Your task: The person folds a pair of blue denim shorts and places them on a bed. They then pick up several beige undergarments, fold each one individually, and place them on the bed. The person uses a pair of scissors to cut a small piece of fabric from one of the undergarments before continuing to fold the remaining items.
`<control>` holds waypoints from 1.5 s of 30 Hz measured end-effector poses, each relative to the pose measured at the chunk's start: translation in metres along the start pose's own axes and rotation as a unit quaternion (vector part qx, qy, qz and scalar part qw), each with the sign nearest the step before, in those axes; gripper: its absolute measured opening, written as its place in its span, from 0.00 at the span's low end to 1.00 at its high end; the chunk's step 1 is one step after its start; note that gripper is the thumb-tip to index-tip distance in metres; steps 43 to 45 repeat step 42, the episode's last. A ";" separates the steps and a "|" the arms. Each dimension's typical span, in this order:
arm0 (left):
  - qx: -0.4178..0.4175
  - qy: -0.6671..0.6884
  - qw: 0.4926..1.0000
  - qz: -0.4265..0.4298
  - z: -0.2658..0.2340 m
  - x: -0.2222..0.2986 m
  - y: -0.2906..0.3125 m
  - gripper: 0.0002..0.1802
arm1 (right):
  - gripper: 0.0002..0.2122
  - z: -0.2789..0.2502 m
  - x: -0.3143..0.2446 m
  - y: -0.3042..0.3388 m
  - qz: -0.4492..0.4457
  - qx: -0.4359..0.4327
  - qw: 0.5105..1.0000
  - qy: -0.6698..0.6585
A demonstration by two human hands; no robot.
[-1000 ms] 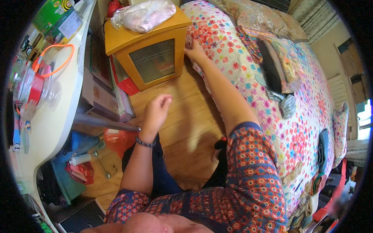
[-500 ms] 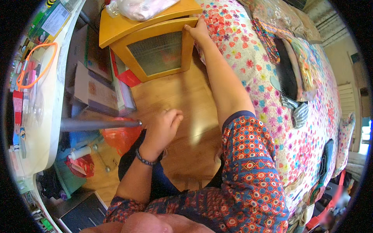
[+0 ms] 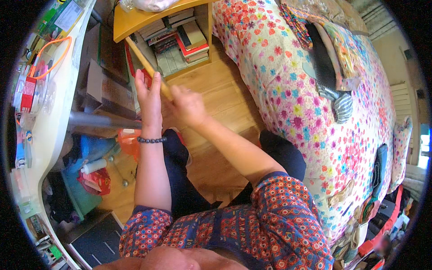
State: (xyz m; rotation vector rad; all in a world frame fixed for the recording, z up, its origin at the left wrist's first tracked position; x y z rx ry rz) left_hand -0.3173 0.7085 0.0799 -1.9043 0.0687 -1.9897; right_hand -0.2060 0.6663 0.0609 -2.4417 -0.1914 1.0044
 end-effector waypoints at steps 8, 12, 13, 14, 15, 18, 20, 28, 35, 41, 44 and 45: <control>-0.045 -0.207 0.976 0.051 -0.051 -0.033 -0.017 0.34 | 0.11 0.003 -0.040 0.082 -0.069 -0.293 0.952 0.058; -0.065 -0.330 0.938 0.082 -0.061 -0.016 -0.019 0.33 | 0.11 -0.021 -0.030 0.140 -0.087 -0.374 0.913 0.135; -0.070 -0.364 0.922 0.108 -0.064 -0.012 -0.019 0.32 | 0.12 -0.022 -0.028 0.150 -0.087 -0.384 0.909 0.136; -0.081 -0.395 0.911 0.082 -0.067 -0.011 -0.020 0.31 | 0.12 -0.020 -0.023 0.161 -0.085 -0.395 0.904 0.138; -0.091 -0.424 0.898 0.075 -0.068 -0.011 -0.021 0.30 | 0.12 -0.017 -0.019 0.171 -0.083 -0.405 0.900 0.139; -0.097 -0.492 0.861 0.084 -0.069 -0.002 -0.018 0.29 | 0.12 -0.008 -0.007 0.193 -0.086 -0.451 0.870 0.183; -0.094 -0.514 0.848 0.093 -0.070 0.000 -0.016 0.29 | 0.12 -0.017 -0.007 0.194 -0.102 -0.427 0.881 0.175; -0.122 -0.569 0.774 0.250 -0.008 0.035 0.026 0.24 | 0.08 -0.026 0.026 0.222 -0.107 -0.495 0.833 0.221; -0.252 -0.605 0.740 0.149 0.012 -0.013 0.040 0.25 | 0.11 -0.023 0.032 0.232 -0.125 -0.504 0.832 0.197; -0.294 -0.603 0.735 0.095 0.009 -0.044 0.034 0.26 | 0.13 -0.028 0.023 0.232 -0.129 -0.519 0.821 0.199; -0.302 -0.597 0.738 0.085 0.011 -0.048 0.031 0.27 | 0.12 -0.029 0.022 0.231 -0.129 -0.519 0.822 0.196; -0.302 -0.597 0.738 0.085 0.011 -0.048 0.031 0.27 | 0.12 -0.029 0.022 0.231 -0.129 -0.519 0.822 0.196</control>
Point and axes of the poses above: each hand's wrist, its own y-axis away from the middle knuckle, its own z-axis out of the palm, x = y × z, the point moved 8 cm from there along -y, towards the middle knuckle, and after that the axes turned 6 degrees about z, right-handed, at the moved point
